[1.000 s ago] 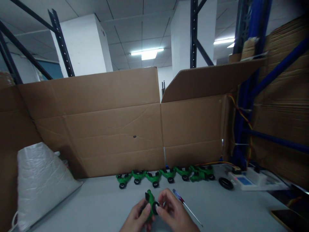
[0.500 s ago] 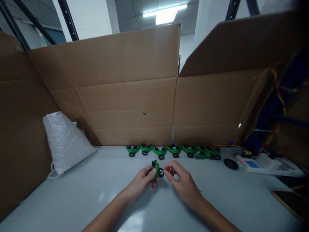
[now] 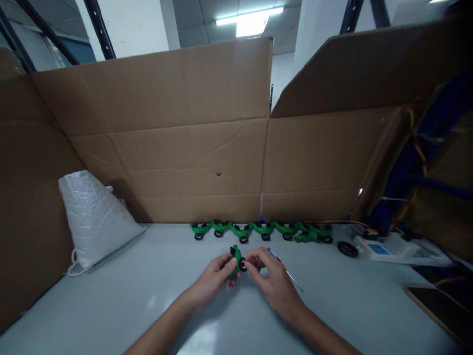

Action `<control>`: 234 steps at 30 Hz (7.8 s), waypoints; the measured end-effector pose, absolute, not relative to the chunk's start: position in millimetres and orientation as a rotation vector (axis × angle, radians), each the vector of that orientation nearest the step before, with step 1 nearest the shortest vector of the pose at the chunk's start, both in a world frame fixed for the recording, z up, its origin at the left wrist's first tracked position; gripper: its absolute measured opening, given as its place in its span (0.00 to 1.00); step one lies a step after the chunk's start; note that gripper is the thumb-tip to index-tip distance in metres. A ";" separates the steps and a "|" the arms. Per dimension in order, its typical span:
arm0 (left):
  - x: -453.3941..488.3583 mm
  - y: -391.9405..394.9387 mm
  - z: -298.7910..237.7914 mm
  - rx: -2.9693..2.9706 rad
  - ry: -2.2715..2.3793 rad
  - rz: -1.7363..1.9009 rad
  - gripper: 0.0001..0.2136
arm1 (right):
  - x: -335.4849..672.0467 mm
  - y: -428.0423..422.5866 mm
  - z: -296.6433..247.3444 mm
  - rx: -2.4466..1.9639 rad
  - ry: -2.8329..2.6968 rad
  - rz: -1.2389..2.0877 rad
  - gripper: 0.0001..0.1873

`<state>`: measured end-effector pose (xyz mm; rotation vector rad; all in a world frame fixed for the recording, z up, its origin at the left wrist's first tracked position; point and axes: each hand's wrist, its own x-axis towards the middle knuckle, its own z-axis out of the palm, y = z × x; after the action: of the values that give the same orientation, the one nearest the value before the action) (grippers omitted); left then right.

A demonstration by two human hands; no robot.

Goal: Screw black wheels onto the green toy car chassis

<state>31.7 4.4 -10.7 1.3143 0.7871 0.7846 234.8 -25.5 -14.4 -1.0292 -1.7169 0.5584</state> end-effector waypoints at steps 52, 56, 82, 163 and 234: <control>34.4 4.9 -8.9 1.048 0.806 1.064 0.24 | 229.7 -37.7 -9.2 -1.047 -1.636 0.673 0.12; 33.2 3.4 -11.2 1.252 0.870 1.118 0.24 | 229.0 -38.6 -6.5 -1.016 -1.661 0.626 0.15; 40.7 -12.4 1.3 1.531 0.945 1.146 0.14 | 219.1 -36.7 -28.4 -1.140 -1.327 0.872 0.19; 22.8 -7.1 -10.5 2.199 1.150 0.926 0.14 | 224.7 -13.0 -63.4 -1.136 -1.353 1.055 0.23; 27.1 -3.6 -0.5 1.907 1.086 1.175 0.14 | 212.1 -28.1 -37.5 -1.031 -1.485 0.833 0.19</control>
<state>27.1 -3.6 -0.5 1.9072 1.0863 1.1746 212.1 -28.1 -37.5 -1.0313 -1.4846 0.8329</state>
